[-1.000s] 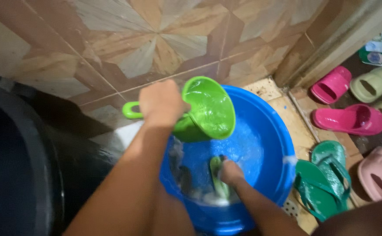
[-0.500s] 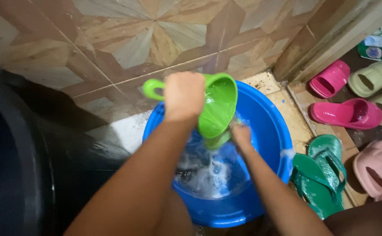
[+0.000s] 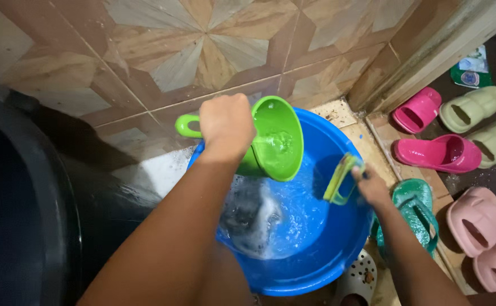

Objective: The person washes a pair of green flip-flops in a blue basin using a green sponge. They scrub the soles and straps, rinse them in the water, and place them on the floor next to other footwear.

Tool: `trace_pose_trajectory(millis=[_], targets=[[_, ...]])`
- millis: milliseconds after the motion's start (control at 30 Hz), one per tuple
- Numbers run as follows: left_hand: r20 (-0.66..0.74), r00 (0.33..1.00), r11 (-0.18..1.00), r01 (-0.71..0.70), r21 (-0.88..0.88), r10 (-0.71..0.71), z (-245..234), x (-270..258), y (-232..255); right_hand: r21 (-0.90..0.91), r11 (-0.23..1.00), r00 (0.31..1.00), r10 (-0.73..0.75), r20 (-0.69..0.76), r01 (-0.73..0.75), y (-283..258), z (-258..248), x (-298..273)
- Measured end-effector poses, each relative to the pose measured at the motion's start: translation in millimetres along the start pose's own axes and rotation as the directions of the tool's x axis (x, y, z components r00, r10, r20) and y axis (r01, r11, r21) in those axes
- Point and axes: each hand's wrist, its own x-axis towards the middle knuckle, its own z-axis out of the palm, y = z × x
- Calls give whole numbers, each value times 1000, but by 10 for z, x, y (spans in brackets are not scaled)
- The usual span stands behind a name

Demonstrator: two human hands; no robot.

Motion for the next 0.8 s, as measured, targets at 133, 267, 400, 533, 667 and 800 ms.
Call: trace_pose_trajectory(millis=[133,267,400,533,667,800], targets=[[-35,999,1000,23,5,-23,8,30,-104,309,937,975,103,197,-162,-52,-146,-170],[-61,997,999,48,24,-47,117,134,-143,72,962,961,254,110,-263,-784,-684,94],[-71,997,999,41,-10,-41,194,126,-159,22,995,994,93,56,-95,-1786,-1619,179],[-104,993,998,61,-11,-62,190,121,-200,-85,996,999,31,-9,-32,-2936,-2038,-165],[-75,994,996,82,14,-81,226,107,-173,-119,952,960,-280,27,281,-3820,-2074,-602],[-23,996,996,85,4,-85,215,114,-155,-395,792,872,-487,53,466,-4245,-1569,-855]])
